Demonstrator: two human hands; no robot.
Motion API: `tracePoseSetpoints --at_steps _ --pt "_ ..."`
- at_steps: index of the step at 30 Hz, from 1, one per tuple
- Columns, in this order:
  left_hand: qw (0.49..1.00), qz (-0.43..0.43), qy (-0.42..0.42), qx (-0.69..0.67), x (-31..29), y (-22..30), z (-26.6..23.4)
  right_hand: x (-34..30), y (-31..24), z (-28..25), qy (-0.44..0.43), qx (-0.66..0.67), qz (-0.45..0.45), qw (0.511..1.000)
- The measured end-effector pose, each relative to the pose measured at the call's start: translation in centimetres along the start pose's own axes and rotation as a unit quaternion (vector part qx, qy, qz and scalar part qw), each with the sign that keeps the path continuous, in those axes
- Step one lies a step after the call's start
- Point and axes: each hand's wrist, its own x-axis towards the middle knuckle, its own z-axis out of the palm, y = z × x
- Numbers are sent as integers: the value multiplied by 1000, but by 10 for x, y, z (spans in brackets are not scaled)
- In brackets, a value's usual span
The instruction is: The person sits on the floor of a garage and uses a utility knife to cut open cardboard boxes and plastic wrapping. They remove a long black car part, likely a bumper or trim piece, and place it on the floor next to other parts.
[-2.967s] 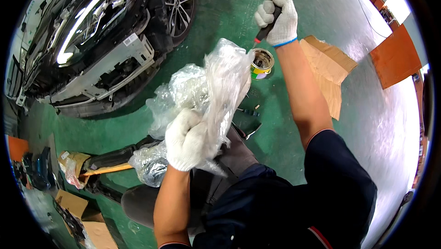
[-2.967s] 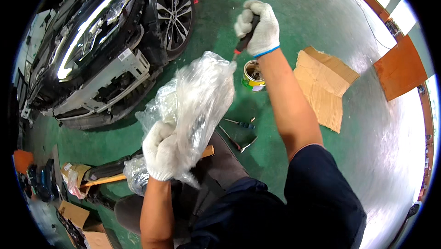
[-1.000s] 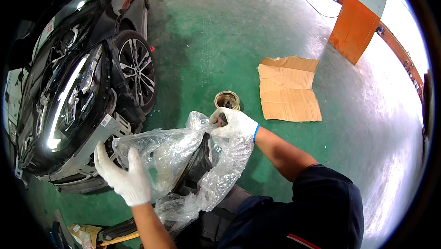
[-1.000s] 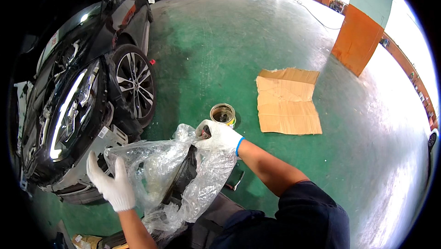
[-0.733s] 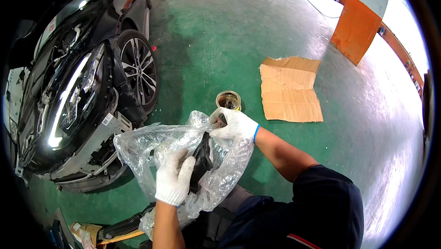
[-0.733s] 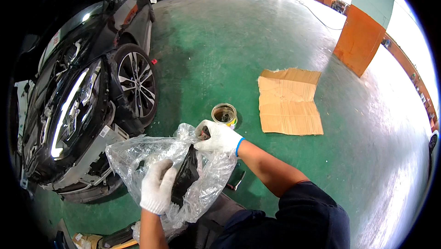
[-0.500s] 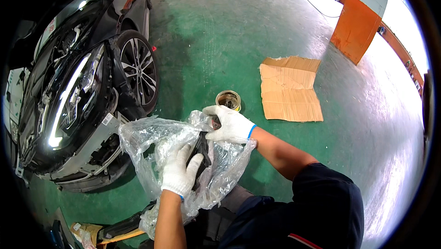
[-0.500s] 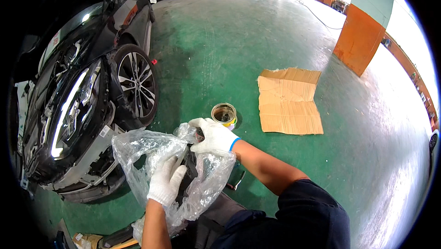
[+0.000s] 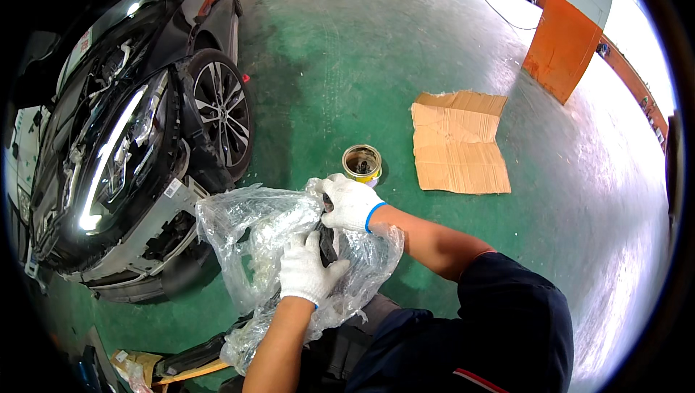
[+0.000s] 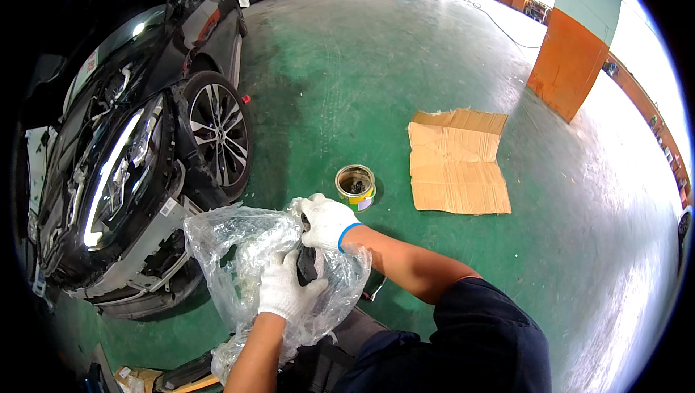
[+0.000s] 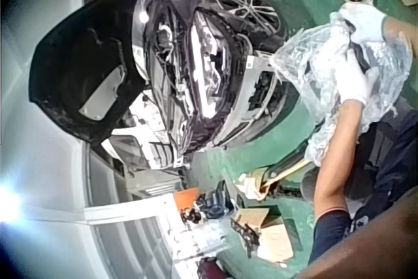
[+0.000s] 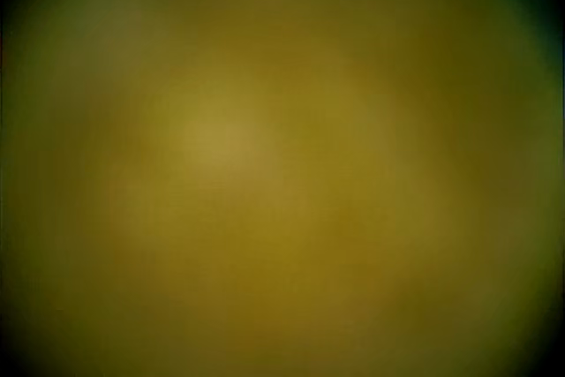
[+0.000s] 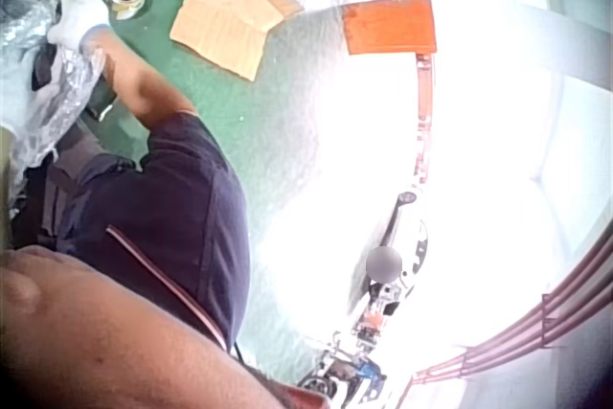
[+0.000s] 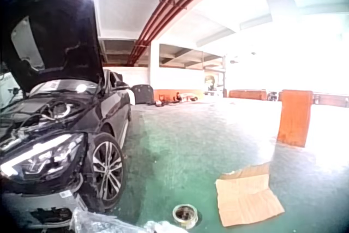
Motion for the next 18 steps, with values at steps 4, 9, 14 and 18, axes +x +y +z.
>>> tracePoseSetpoints --at_steps 4,9,14,18 --pt "999 -3 -1 -46 -1 -8 12 -3 2 3 -12 -7 14 1000" --pt "997 -35 -50 -50 3 -2 2 -11 5 8 14 12 29 999" --pt "994 -39 -80 -65 13 -1 -8 -13 17 13 31 31 24 999" --pt "995 -17 -92 30 12 -8 1 -13 18 4 38 79 33 996"
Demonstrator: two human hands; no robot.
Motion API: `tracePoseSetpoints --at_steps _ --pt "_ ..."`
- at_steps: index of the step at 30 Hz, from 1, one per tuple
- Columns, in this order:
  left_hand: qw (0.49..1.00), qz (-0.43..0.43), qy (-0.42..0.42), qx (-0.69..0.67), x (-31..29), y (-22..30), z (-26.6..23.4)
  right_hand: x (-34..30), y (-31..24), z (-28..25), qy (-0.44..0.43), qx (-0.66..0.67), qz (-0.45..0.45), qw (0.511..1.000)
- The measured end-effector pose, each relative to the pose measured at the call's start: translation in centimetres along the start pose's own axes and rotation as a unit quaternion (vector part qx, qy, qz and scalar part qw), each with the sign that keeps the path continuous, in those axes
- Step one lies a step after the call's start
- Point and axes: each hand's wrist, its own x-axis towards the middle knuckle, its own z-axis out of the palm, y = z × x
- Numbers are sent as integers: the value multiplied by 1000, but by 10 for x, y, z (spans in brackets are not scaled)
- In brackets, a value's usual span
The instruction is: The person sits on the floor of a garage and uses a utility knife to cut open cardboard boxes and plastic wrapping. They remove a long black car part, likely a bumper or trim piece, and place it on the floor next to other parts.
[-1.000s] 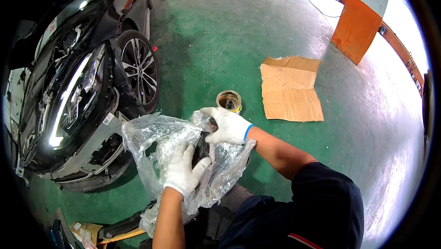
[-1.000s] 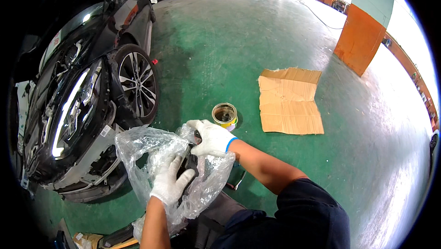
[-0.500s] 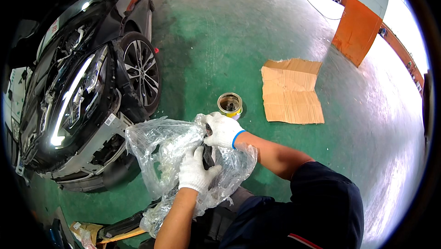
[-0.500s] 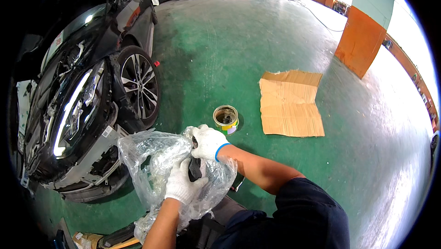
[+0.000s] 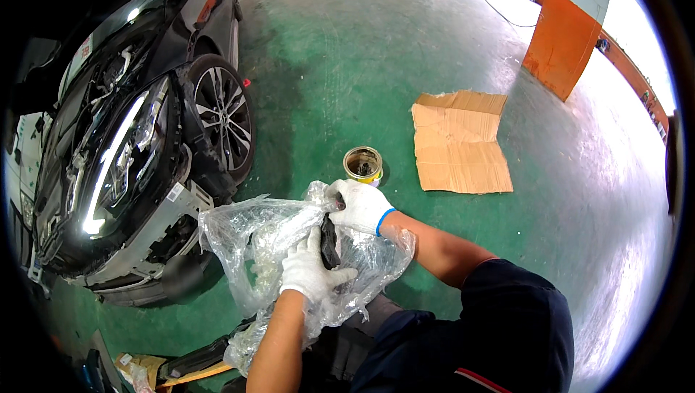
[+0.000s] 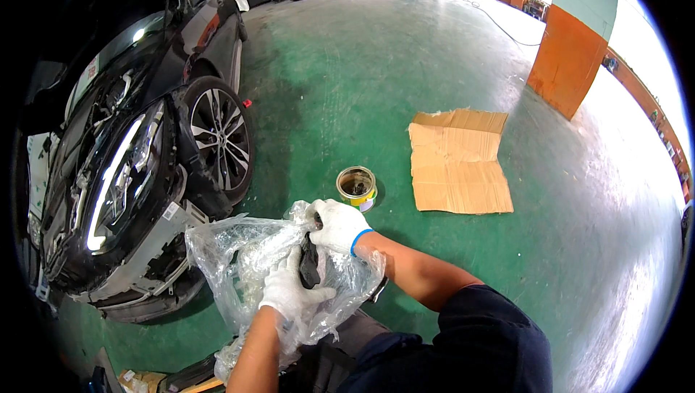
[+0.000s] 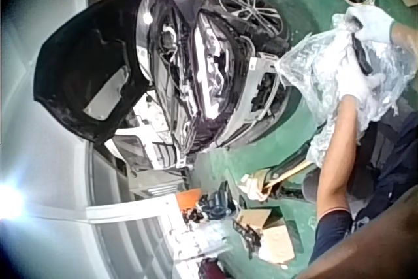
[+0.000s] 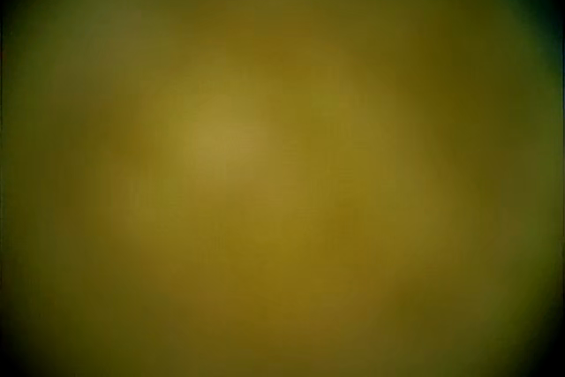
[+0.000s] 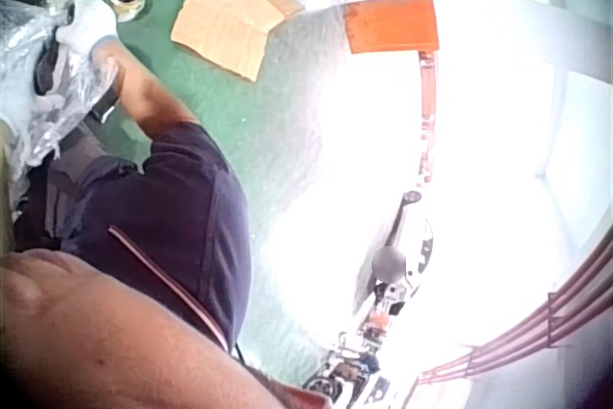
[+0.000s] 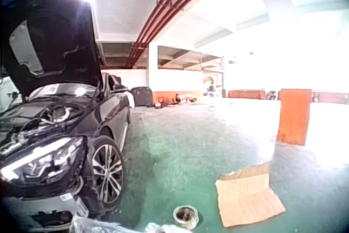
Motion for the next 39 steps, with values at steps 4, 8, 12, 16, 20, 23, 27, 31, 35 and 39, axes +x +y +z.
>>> tracePoseSetpoints --at_steps 4,8,12,16,20,23,27,31,35,39 --pt "1000 -2 7 -6 -6 3 -1 1 1 -7 40 65 -8 997" --pt "999 11 34 -14 -8 2 2 4 5 -10 66 75 -23 995" --pt "999 9 37 -15 -9 0 3 5 3 -11 64 64 -25 996" --pt "999 2 27 -17 -11 5 0 0 0 -13 48 59 -40 996" --pt "1000 -1 8 -10 -11 7 -3 -3 -2 -5 33 -12 -49 998" --pt "1000 -2 9 6 -10 9 -2 -5 -7 -1 42 -85 -52 994" --pt "1000 3 17 12 -9 7 2 -3 -5 1 40 -90 -72 993" --pt "1000 4 18 16 -10 5 3 1 -7 -6 75 -60 -64 993" --pt "997 28 60 31 -8 -5 19 16 -6 -11 87 -55 -34 994" --pt "991 63 97 74 14 -42 60 34 -13 -14 56 -55 1 997"
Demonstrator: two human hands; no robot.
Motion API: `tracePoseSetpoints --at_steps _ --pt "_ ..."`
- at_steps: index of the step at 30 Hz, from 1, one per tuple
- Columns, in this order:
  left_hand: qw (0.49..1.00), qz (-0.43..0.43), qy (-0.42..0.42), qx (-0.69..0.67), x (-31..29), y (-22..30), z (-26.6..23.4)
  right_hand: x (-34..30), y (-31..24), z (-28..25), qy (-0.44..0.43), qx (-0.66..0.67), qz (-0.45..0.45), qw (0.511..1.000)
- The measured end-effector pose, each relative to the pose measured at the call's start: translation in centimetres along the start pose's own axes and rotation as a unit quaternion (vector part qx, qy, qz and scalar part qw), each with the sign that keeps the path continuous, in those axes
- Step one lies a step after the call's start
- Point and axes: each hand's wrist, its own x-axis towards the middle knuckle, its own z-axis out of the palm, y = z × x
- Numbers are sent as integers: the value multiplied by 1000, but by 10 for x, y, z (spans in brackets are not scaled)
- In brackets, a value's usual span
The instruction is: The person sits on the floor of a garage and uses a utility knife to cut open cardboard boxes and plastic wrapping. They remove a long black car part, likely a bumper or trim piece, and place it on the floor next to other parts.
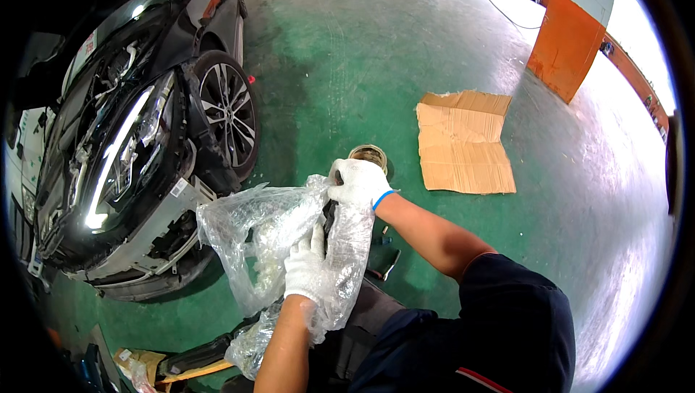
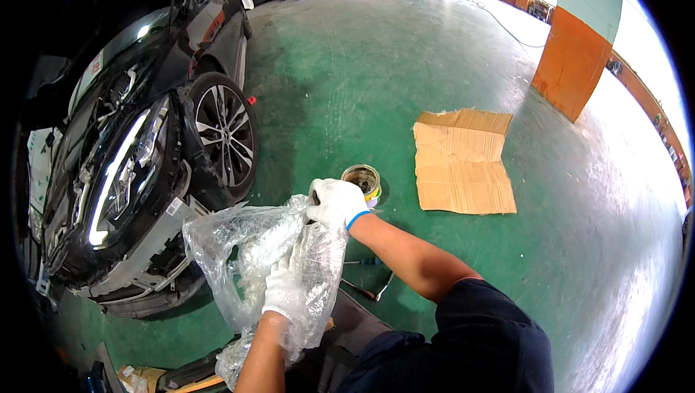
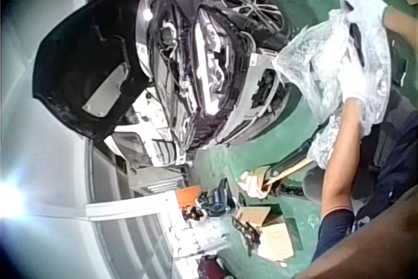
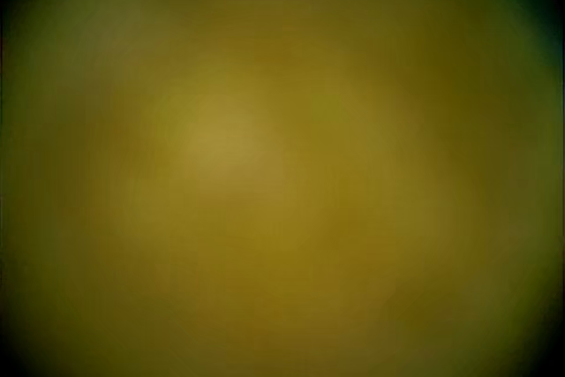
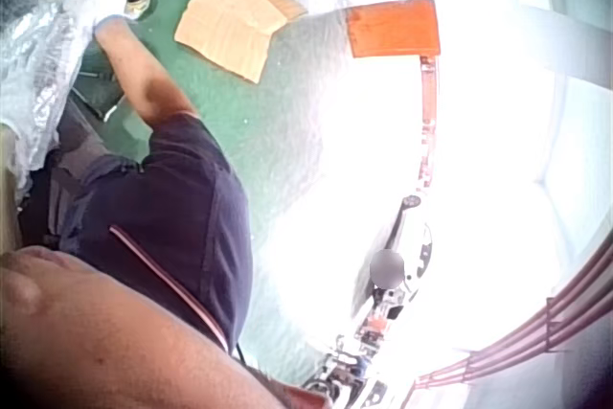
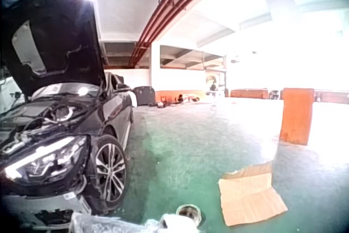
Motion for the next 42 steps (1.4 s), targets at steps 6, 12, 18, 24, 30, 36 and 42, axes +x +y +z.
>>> tracePoseSetpoints --at_steps 6,12,18,24,30,36,42 --pt "997 42 63 -23 -10 -16 10 17 11 3 -20 26 16 999" --pt "995 13 10 -102 -3 6 -4 8 41 2 -26 19 28 999" --pt "998 2 5 -70 -7 11 -16 5 30 -6 -51 25 47 997" --pt "993 -55 -57 -88 -12 31 -43 -8 47 -13 -87 54 64 993" --pt "991 -62 -74 -91 -13 34 -54 -19 42 -14 -95 59 58 992" --pt "987 -55 -59 -141 -15 37 -60 -1 70 11 -66 124 97 985" --pt "985 -62 -65 -149 -18 34 -60 31 64 34 -64 116 103 986"
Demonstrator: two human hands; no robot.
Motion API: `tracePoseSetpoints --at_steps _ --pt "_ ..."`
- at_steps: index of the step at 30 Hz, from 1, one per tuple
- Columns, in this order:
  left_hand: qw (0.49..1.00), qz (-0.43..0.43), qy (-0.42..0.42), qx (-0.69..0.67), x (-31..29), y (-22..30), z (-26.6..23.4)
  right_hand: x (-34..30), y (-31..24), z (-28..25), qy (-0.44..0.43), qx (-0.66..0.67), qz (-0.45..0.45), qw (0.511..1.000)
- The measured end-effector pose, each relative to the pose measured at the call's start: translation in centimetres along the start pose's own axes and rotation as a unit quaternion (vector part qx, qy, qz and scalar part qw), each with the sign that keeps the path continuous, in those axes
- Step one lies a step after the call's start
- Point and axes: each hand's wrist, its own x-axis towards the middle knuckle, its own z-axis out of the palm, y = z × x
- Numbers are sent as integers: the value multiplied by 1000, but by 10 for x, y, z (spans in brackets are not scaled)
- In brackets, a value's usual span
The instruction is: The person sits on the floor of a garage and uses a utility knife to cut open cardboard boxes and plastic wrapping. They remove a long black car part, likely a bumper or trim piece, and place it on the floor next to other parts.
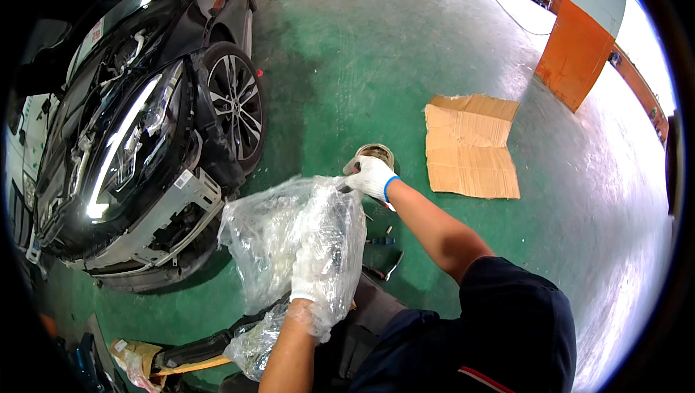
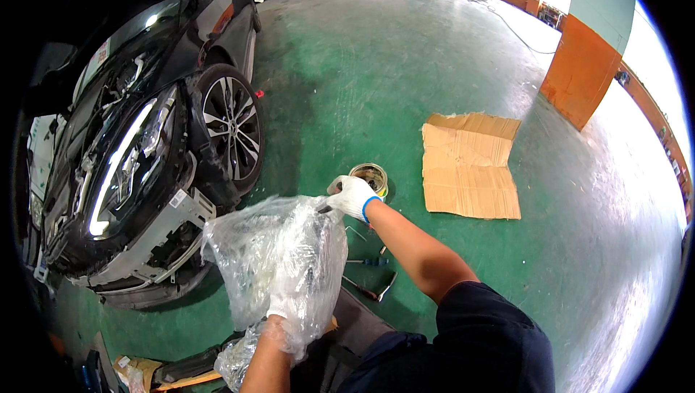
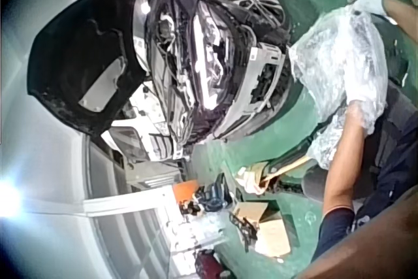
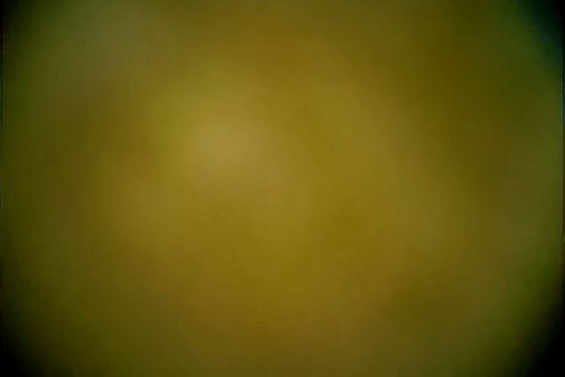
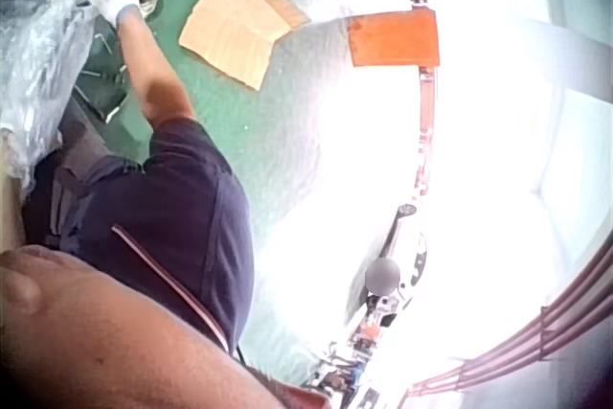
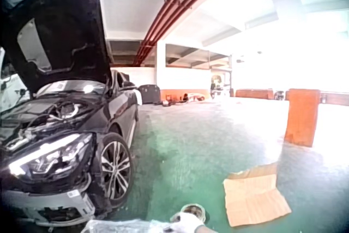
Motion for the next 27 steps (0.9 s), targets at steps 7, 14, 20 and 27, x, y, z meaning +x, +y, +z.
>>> tracePoseSetpoints --at_steps 7,14,20,27 --pt "997 4 -35 68 2 16 -15 43 86 38 -121 -180 -119 969" --pt "997 -56 -40 -36 -9 -13 -7 -14 69 22 -226 6 -4 974" --pt "996 -14 -51 -67 -13 -90 35 -47 69 56 -26 -52 -73 996" --pt "996 -13 -21 -85 -48 -108 30 -39 66 71 8 -65 -130 989"
